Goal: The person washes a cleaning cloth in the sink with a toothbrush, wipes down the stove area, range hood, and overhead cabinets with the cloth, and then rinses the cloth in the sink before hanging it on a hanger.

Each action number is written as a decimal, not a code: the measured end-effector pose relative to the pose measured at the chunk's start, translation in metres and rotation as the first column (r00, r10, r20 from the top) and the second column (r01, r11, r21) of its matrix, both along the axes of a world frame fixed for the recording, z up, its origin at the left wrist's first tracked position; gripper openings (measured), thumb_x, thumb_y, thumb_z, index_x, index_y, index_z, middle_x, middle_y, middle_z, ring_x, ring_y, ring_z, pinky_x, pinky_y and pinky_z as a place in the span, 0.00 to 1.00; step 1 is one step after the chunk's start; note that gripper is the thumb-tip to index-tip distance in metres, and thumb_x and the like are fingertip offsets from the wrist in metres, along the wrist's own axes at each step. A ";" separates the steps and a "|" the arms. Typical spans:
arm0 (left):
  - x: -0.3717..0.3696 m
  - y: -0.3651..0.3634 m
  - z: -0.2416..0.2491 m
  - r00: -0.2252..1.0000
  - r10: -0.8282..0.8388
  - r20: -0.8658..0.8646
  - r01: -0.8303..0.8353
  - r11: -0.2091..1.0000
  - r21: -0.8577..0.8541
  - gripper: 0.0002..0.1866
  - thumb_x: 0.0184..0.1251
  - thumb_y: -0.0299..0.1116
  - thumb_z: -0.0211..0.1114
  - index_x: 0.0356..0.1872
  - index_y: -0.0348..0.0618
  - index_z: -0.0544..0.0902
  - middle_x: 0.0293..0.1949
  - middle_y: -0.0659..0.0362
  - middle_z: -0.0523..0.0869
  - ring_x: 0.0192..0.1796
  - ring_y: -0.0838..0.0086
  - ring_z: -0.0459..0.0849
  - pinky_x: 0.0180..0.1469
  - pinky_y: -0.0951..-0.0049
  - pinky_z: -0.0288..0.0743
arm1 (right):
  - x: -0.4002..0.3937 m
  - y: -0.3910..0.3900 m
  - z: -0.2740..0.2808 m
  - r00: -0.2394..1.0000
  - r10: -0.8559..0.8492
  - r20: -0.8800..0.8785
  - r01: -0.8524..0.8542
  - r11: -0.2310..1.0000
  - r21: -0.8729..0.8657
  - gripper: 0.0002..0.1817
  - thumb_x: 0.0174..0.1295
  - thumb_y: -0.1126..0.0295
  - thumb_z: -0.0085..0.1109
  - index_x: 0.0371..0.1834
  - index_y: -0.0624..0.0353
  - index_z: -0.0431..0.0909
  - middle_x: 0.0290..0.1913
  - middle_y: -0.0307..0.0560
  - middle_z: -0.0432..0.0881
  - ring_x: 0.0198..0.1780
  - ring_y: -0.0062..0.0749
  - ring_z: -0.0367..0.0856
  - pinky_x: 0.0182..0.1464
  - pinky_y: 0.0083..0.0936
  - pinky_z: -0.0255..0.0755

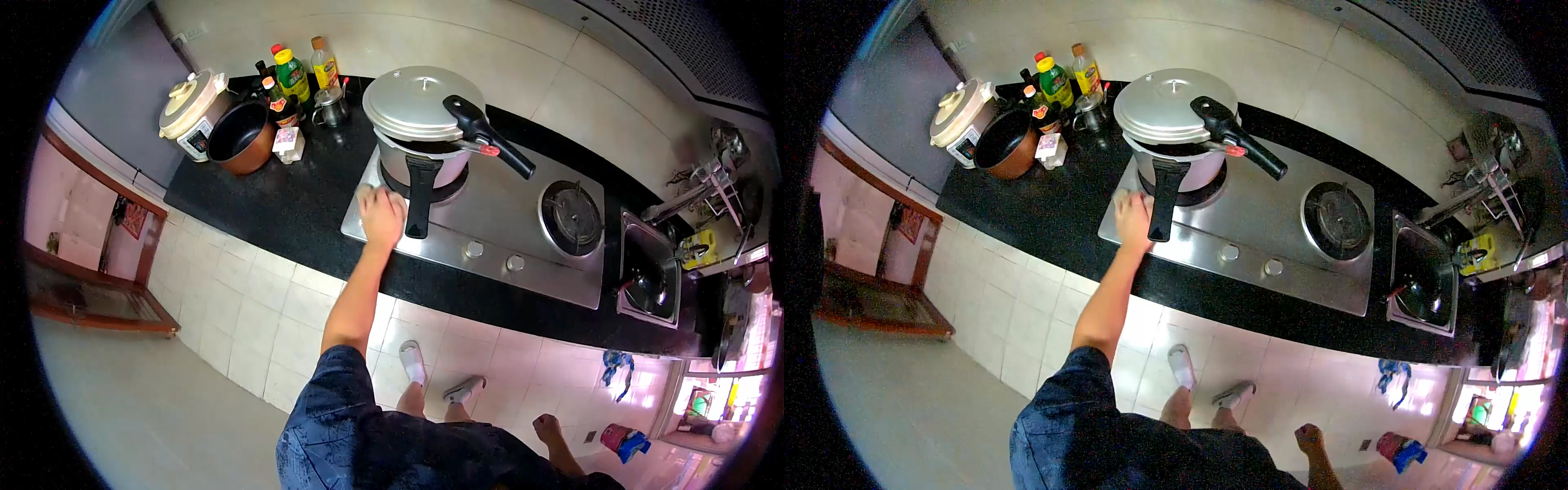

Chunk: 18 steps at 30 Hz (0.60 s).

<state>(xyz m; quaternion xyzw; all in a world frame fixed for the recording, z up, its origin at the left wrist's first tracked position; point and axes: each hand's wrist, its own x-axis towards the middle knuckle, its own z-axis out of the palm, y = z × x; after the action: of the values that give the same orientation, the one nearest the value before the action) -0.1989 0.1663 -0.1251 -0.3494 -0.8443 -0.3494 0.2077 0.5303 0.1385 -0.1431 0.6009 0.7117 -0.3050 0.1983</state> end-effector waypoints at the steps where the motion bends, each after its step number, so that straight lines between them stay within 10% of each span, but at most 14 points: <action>1: 0.016 -0.001 0.005 0.994 -0.018 -0.108 0.012 0.998 -0.058 0.15 0.60 0.36 0.61 0.43 0.35 0.78 0.43 0.45 0.81 0.49 0.47 0.76 0.59 0.52 0.66 | 0.003 -0.001 -0.009 0.999 0.021 -0.030 -0.020 1.000 0.009 0.14 0.54 0.61 0.58 0.27 0.62 0.81 0.27 0.58 0.82 0.32 0.45 0.83 0.38 0.39 0.76; 5: 0.068 0.022 0.025 0.983 -0.186 0.004 0.184 0.978 0.102 0.08 0.54 0.28 0.58 0.33 0.35 0.75 0.29 0.46 0.79 0.30 0.49 0.79 0.34 0.49 0.72 | 0.004 -0.017 -0.036 0.988 0.063 -0.141 -0.063 0.998 0.008 0.14 0.52 0.62 0.59 0.19 0.63 0.74 0.20 0.57 0.77 0.25 0.41 0.77 0.31 0.40 0.72; 6: 0.076 0.031 0.021 0.889 -0.293 0.351 0.254 0.955 0.154 0.10 0.55 0.29 0.59 0.36 0.34 0.75 0.31 0.44 0.80 0.30 0.47 0.79 0.34 0.47 0.72 | -0.002 -0.020 -0.036 0.984 0.066 -0.164 -0.066 0.998 0.005 0.14 0.52 0.62 0.59 0.19 0.62 0.73 0.20 0.57 0.77 0.25 0.40 0.77 0.31 0.40 0.72; 7: 0.091 0.039 0.028 0.974 -0.195 0.118 0.190 0.980 0.053 0.10 0.58 0.30 0.59 0.37 0.35 0.75 0.32 0.44 0.81 0.31 0.46 0.79 0.35 0.47 0.73 | -0.015 -0.019 -0.031 0.984 0.066 -0.168 -0.070 0.997 -0.018 0.15 0.52 0.62 0.59 0.19 0.62 0.73 0.20 0.57 0.77 0.25 0.41 0.77 0.31 0.40 0.72; 15: 0.095 0.080 0.015 0.876 -0.417 0.241 0.447 0.890 -0.087 0.14 0.66 0.36 0.57 0.46 0.38 0.78 0.33 0.48 0.83 0.38 0.51 0.83 0.43 0.56 0.77 | -0.085 0.003 -0.017 0.990 0.085 -0.116 -0.088 0.996 -0.019 0.15 0.55 0.61 0.58 0.31 0.63 0.83 0.33 0.59 0.85 0.38 0.47 0.84 0.42 0.40 0.77; 16: 0.082 0.069 -0.001 0.411 -0.648 0.641 0.417 0.759 0.500 0.10 0.68 0.37 0.58 0.37 0.40 0.76 0.27 0.54 0.79 0.32 0.62 0.80 0.38 0.62 0.77 | -0.085 0.004 -0.025 0.986 0.079 -0.144 -0.081 0.997 -0.006 0.14 0.55 0.61 0.57 0.31 0.63 0.83 0.32 0.58 0.85 0.37 0.46 0.84 0.41 0.39 0.77; 17: 0.069 0.052 -0.013 -0.217 -0.816 0.535 -0.032 0.554 0.832 0.13 0.70 0.39 0.58 0.29 0.42 0.74 0.21 0.61 0.74 0.26 0.73 0.77 0.33 0.67 0.76 | -0.081 0.004 -0.032 0.983 0.070 -0.170 -0.070 0.998 0.004 0.14 0.55 0.62 0.57 0.31 0.63 0.83 0.32 0.58 0.85 0.36 0.45 0.84 0.40 0.38 0.77; 18: 0.062 0.019 0.030 0.497 -0.673 0.548 0.505 0.738 0.448 0.14 0.67 0.40 0.63 0.29 0.41 0.76 0.23 0.60 0.78 0.28 0.71 0.80 0.35 0.66 0.77 | -0.073 0.002 -0.035 0.979 0.060 -0.193 -0.058 0.998 0.013 0.14 0.55 0.63 0.57 0.31 0.64 0.83 0.31 0.58 0.84 0.35 0.44 0.84 0.39 0.38 0.77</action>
<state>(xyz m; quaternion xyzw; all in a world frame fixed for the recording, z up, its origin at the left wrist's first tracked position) -0.1370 0.1849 -0.0951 -0.4379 -0.6398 -0.5955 -0.2103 0.4569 0.1405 -0.1781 0.5479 0.7463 -0.3530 0.1351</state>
